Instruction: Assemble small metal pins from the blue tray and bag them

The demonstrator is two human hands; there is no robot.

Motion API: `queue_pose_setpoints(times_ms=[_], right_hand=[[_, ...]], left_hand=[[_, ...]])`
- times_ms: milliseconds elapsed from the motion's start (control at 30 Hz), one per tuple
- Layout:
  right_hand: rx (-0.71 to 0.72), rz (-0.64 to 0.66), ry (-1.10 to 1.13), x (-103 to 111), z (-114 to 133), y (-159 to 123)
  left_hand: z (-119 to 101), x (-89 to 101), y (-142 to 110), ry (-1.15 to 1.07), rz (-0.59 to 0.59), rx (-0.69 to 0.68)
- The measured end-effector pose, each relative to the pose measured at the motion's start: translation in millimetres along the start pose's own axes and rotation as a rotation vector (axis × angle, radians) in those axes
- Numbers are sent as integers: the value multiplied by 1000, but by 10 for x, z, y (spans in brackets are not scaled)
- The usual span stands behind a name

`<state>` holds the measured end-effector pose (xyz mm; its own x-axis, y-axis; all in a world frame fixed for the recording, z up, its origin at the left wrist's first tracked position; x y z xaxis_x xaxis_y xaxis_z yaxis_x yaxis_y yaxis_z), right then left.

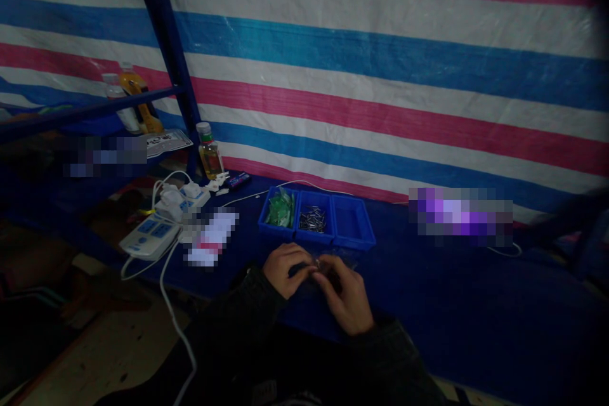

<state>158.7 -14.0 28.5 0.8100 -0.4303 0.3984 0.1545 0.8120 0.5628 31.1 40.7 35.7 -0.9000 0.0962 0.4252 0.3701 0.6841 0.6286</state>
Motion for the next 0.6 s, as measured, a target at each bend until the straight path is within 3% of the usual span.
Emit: queue_pose_setpoints(times_ms=[133, 367, 600], right_hand=[[20, -61, -11, 32, -11, 9], [22, -112, 20, 71, -20, -1], [18, -121, 28, 83, 13, 27]], left_hand=[[-11, 29, 2, 29, -24, 20], [40, -85, -24, 44, 79, -1], [-16, -18, 1, 36, 36, 9]])
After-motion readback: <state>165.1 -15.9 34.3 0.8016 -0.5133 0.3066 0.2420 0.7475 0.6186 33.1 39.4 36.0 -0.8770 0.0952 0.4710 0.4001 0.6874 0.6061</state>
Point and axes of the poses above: each hand's wrist, its own y-axis towards the middle knuckle, its own x-axis out of the back of the hand, z = x × y, the point moved 7 cm from there along y, towards the middle knuckle, and after that the axes turned 14 degrees about -z, right-handed, at the moved point
